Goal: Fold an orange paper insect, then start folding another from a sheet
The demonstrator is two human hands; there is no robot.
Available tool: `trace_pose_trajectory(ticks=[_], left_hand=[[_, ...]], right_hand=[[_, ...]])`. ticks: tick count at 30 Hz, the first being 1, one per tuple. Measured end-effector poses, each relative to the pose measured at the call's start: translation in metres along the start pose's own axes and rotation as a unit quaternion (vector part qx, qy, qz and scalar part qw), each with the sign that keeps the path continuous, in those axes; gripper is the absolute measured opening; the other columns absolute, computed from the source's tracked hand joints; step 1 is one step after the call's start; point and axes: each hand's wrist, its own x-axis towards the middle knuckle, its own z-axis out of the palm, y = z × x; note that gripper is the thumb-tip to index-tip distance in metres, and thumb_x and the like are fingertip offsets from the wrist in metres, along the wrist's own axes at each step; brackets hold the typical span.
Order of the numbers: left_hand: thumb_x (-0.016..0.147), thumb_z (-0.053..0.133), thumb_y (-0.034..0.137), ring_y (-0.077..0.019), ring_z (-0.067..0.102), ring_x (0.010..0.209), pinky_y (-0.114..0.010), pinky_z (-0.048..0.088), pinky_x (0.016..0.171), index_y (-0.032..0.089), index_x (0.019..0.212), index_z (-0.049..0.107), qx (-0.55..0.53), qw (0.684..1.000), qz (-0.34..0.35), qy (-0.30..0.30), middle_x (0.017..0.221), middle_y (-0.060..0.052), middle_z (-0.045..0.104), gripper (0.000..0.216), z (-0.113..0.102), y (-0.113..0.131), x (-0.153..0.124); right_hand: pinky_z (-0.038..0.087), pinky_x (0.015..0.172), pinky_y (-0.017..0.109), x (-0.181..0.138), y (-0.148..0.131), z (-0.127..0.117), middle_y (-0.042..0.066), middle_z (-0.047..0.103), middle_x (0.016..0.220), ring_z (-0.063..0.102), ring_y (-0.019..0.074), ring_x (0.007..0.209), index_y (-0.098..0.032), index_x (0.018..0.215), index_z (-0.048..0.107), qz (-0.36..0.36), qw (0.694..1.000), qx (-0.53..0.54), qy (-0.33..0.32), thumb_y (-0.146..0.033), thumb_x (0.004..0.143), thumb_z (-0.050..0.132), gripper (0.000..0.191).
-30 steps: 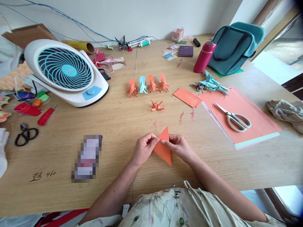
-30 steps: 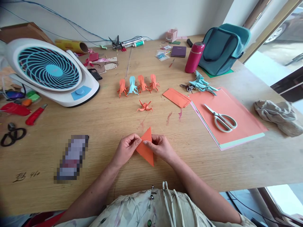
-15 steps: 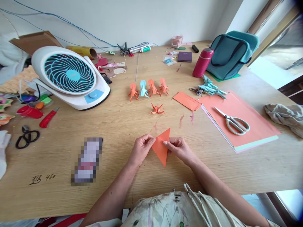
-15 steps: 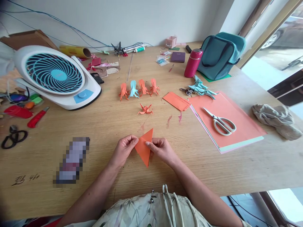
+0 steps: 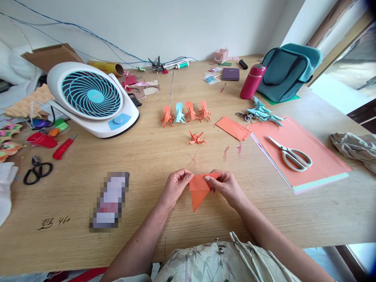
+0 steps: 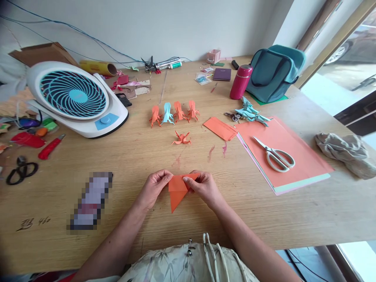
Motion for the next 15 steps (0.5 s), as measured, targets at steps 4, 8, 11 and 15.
trace_pose_trajectory(ticks=[4, 8, 11, 15], left_hand=[[0.085, 0.066, 0.047, -0.0102, 0.043, 0.06, -0.022, 0.035, 0.058, 0.016, 0.068, 0.06, 0.032, 0.999, 0.006, -0.018, 0.061, 0.003, 0.05, 0.036, -0.004, -0.001, 0.0], [0.085, 0.068, 0.044, -0.0114, 0.047, 0.061, -0.023, 0.036, 0.059, 0.015, 0.069, 0.066, 0.056, 0.997, 0.011, -0.052, 0.062, 0.001, 0.057, 0.033, -0.008, 0.0, -0.001], [0.087, 0.065, 0.043, -0.0117, 0.049, 0.061, -0.023, 0.038, 0.06, 0.015, 0.072, 0.067, 0.059, 0.996, 0.016, -0.07, 0.065, 0.0, 0.059, 0.032, -0.01, 0.003, -0.001], [0.084, 0.07, 0.038, -0.012, 0.05, 0.066, -0.023, 0.038, 0.063, 0.016, 0.069, 0.071, 0.076, 0.993, 0.034, -0.079, 0.069, 0.0, 0.058, 0.026, -0.01, 0.004, -0.001]], right_hand=[[0.042, 0.062, 0.026, -0.002, -0.005, -0.008, 0.002, 0.065, 0.07, 0.055, 0.0143, 0.065, -0.016, 0.077, 0.07, -0.003, 0.999, -0.02, -0.038, -0.056, 0.08, 0.073, 0.04], [0.041, 0.066, 0.027, -0.001, -0.007, -0.025, 0.002, 0.067, 0.078, 0.055, 0.0147, 0.07, -0.015, 0.091, 0.074, 0.014, 0.983, -0.074, -0.166, -0.055, 0.084, 0.07, 0.04], [0.041, 0.067, 0.027, 0.001, -0.009, -0.035, 0.003, 0.068, 0.081, 0.055, 0.0145, 0.071, -0.015, 0.095, 0.074, 0.024, 0.967, -0.089, -0.236, -0.053, 0.088, 0.067, 0.04], [0.038, 0.063, 0.026, 0.001, -0.01, -0.038, 0.003, 0.066, 0.081, 0.051, 0.0131, 0.07, -0.014, 0.102, 0.074, 0.015, 0.964, -0.128, -0.231, -0.054, 0.088, 0.066, 0.043]])
